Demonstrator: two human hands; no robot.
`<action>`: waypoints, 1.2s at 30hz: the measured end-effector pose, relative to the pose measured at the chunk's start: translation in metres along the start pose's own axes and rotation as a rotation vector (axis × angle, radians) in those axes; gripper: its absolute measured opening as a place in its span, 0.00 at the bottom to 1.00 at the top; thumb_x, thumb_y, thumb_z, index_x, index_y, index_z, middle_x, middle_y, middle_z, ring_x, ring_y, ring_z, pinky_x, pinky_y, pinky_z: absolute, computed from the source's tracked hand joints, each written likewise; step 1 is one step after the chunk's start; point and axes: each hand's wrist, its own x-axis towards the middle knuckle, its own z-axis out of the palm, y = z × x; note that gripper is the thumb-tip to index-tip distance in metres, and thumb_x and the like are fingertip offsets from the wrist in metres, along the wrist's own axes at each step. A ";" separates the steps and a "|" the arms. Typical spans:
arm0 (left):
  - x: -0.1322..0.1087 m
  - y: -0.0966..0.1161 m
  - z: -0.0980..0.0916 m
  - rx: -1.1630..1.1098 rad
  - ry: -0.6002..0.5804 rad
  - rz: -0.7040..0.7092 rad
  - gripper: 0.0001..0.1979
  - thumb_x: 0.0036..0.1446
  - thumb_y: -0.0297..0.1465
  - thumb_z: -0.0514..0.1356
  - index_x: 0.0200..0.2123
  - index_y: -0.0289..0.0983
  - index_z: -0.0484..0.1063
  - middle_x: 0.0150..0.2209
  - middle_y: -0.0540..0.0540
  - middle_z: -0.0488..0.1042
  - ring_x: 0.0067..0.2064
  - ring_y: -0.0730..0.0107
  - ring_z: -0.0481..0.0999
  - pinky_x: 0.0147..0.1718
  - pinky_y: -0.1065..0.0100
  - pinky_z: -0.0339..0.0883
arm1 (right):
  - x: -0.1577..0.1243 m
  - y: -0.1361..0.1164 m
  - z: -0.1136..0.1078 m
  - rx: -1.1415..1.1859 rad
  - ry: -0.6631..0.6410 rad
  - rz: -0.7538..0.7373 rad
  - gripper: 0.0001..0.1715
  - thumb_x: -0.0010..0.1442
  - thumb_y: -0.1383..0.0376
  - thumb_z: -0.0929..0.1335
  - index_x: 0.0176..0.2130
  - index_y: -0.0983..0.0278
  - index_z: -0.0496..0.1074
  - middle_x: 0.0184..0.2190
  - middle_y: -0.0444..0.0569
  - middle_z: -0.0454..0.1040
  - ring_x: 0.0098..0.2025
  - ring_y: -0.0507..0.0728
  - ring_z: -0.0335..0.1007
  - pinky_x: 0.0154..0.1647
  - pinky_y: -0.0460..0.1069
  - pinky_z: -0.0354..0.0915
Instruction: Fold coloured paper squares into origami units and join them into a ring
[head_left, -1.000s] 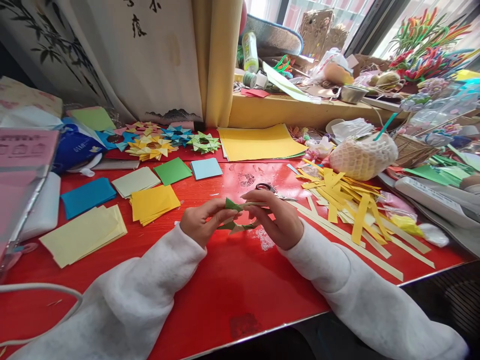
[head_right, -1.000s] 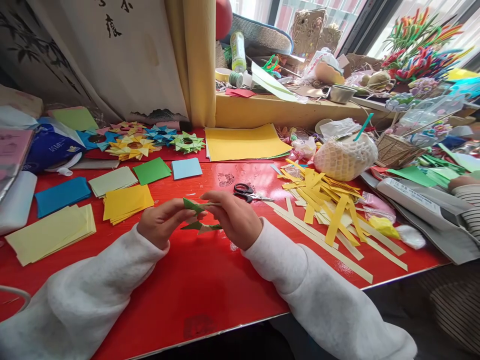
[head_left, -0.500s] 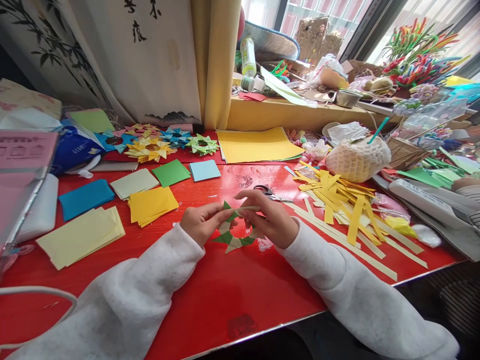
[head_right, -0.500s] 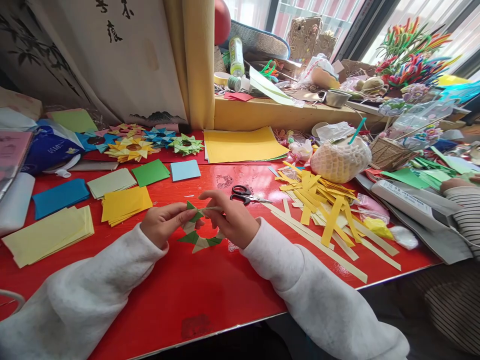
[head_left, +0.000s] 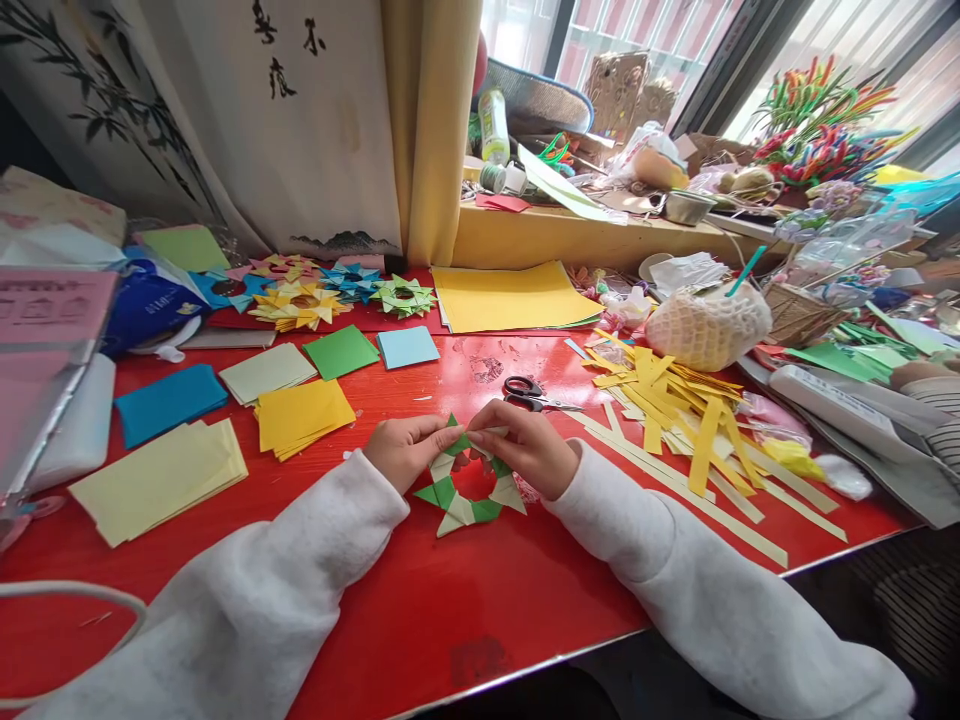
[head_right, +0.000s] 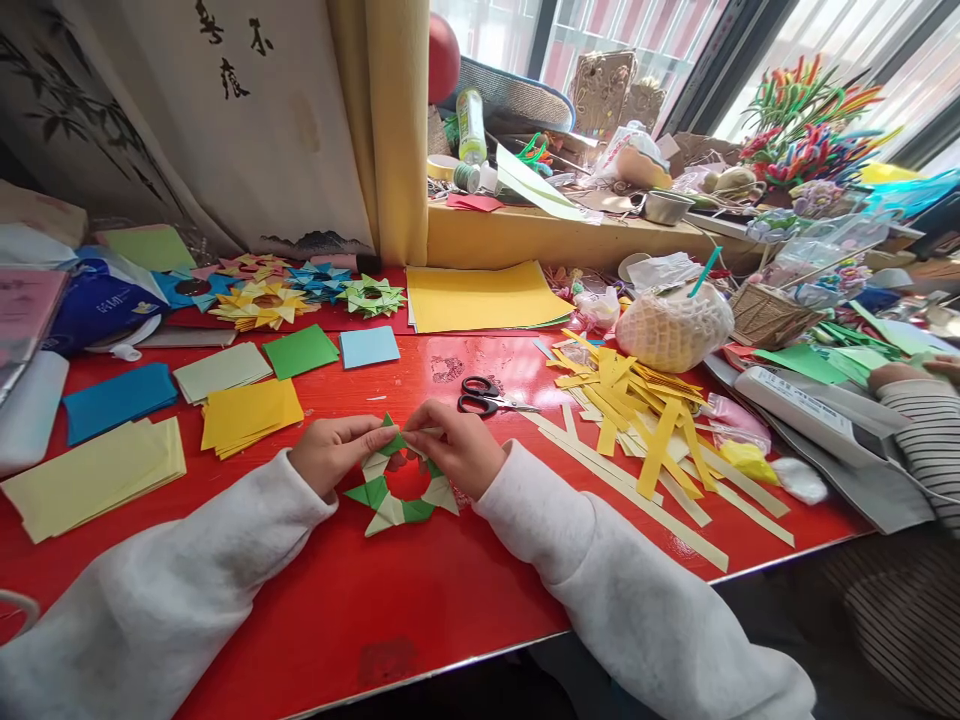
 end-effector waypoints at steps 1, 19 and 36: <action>0.000 -0.001 0.000 0.011 -0.001 0.005 0.18 0.50 0.42 0.51 0.24 0.35 0.72 0.24 0.47 0.75 0.28 0.69 0.71 0.29 0.71 0.63 | 0.000 0.000 0.001 0.022 0.005 0.007 0.08 0.54 0.62 0.62 0.31 0.66 0.61 0.24 0.44 0.67 0.23 0.47 0.64 0.24 0.44 0.62; 0.004 -0.010 -0.001 0.080 0.036 -0.014 0.16 0.46 0.42 0.54 0.21 0.36 0.73 0.16 0.51 0.70 0.21 0.74 0.66 0.17 0.74 0.55 | 0.002 0.008 0.003 0.277 -0.044 0.199 0.14 0.51 0.58 0.63 0.30 0.68 0.66 0.22 0.47 0.72 0.24 0.54 0.70 0.25 0.48 0.66; 0.007 -0.011 -0.002 0.029 0.133 -0.050 0.16 0.45 0.42 0.55 0.21 0.36 0.71 0.17 0.52 0.71 0.21 0.74 0.67 0.17 0.74 0.56 | 0.007 0.011 0.008 0.488 0.050 0.236 0.14 0.49 0.58 0.66 0.25 0.67 0.62 0.21 0.44 0.70 0.22 0.50 0.68 0.24 0.47 0.65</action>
